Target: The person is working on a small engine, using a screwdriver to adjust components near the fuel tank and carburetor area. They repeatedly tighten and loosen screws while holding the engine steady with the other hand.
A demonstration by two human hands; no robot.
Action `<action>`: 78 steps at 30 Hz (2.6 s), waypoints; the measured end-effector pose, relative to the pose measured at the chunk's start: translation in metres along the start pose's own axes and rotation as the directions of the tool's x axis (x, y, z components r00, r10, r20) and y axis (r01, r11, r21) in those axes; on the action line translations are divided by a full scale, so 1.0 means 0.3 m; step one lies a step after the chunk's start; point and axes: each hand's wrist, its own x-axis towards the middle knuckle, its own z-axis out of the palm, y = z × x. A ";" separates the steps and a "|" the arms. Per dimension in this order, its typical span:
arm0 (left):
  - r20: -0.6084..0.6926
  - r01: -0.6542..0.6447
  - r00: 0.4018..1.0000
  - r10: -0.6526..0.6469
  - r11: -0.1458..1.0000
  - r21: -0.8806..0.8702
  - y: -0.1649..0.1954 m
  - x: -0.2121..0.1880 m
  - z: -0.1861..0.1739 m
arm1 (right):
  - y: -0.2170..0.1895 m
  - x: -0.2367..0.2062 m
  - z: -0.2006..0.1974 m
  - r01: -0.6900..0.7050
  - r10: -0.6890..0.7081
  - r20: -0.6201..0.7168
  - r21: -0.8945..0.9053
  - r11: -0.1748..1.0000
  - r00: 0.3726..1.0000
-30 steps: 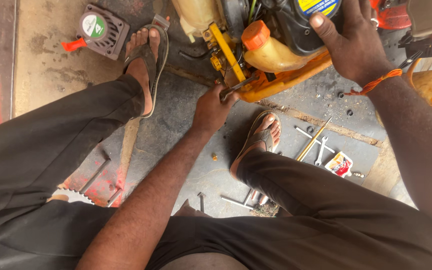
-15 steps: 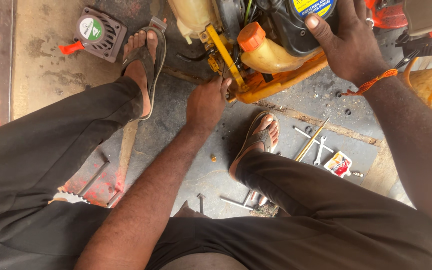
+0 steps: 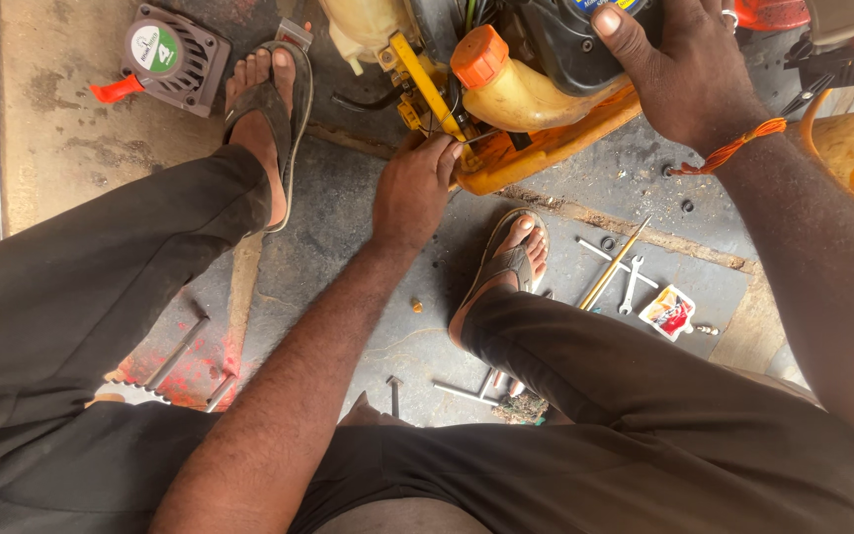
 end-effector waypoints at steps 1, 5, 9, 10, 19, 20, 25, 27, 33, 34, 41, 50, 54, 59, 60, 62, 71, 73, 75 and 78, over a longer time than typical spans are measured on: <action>-0.007 -0.013 1.000 0.013 1.000 0.006 0.004 0.000 -0.004 | 0.000 0.001 0.000 -0.043 0.042 0.026 0.034 0.998 0.999; 0.082 0.002 0.997 -0.014 0.990 0.142 0.028 0.001 -0.007 | -0.010 0.006 -0.001 -0.094 0.094 0.042 0.004 0.996 0.995; -0.038 -0.072 0.996 0.081 0.978 0.195 0.060 0.007 0.008 | -0.025 0.006 -0.011 -0.016 0.015 -0.020 -0.059 0.998 1.000; -0.028 -0.064 0.997 0.071 0.979 0.195 0.064 0.010 0.008 | -0.027 0.006 -0.013 0.123 -0.132 -0.079 -0.110 0.986 0.988; -0.042 -0.017 0.999 0.018 1.000 0.015 0.141 0.013 0.019 | 0.007 0.001 0.006 -0.178 0.171 0.079 0.089 0.980 0.982; -0.019 -0.011 1.000 0.010 0.999 -0.032 0.145 0.017 0.009 | 0.012 0.003 0.005 -0.120 0.118 0.042 0.058 0.991 0.992; 0.079 0.050 0.995 -0.058 0.993 0.105 0.175 0.005 -0.031 | -0.002 -0.002 0.000 0.105 -0.118 -0.107 -0.119 0.987 0.987; 0.053 0.007 0.999 -0.015 0.988 0.154 0.190 -0.011 -0.034 | -0.022 0.000 -0.005 0.066 -0.074 -0.097 -0.080 0.995 0.993; -0.007 -0.065 0.997 0.071 0.939 0.339 0.265 -0.023 0.026 | -0.071 0.017 -0.023 -0.187 0.177 0.071 0.173 0.967 0.982; -0.074 -0.107 0.987 0.143 0.926 0.361 0.278 -0.031 0.041 | -0.074 0.015 -0.021 -0.167 0.158 0.061 0.200 0.965 0.986; -0.053 -0.250 0.933 0.356 0.747 0.616 0.307 -0.034 0.100 | -0.047 -0.002 -0.008 0.069 -0.072 -0.069 -0.040 0.997 0.995; -0.054 -0.256 0.840 0.539 0.482 0.838 0.347 0.014 0.178 | -0.066 0.002 -0.010 -0.027 0.032 -0.088 0.055 0.998 0.996; -0.038 -0.215 0.926 0.375 0.610 0.763 0.426 0.008 0.236 | -0.074 -0.006 -0.017 0.015 -0.011 -0.056 0.068 0.998 0.998; -0.136 -0.057 0.959 0.248 0.640 0.766 0.493 0.006 0.242 | -0.086 -0.007 -0.020 -0.038 0.039 -0.020 0.044 0.998 0.999; -0.073 -0.099 0.970 0.234 0.648 0.755 0.496 0.004 0.241 | -0.089 -0.007 -0.013 -0.071 0.071 -0.026 0.028 0.997 0.997; 0.059 -0.171 0.981 0.186 0.672 0.720 0.488 0.005 0.238 | -0.087 -0.008 -0.012 -0.089 0.089 -0.015 0.024 0.996 0.996; -0.114 -0.384 0.904 0.413 0.899 0.210 0.165 -0.058 0.027 | -0.044 -0.017 -0.002 -0.167 0.167 -0.007 -0.015 0.986 0.986; -0.190 -0.163 0.963 0.189 0.976 0.147 0.085 -0.091 -0.036 | -0.040 -0.017 0.002 -0.110 0.109 -0.014 -0.052 0.993 0.994; -0.067 -0.057 0.996 0.067 0.988 0.146 0.028 -0.087 -0.072 | -0.039 -0.017 0.003 -0.143 0.143 -0.015 -0.020 0.990 0.990; -0.092 -0.060 0.993 0.077 0.982 0.177 -0.025 -0.083 -0.074 | -0.046 -0.020 -0.001 -0.079 0.078 -0.022 -0.016 0.997 0.997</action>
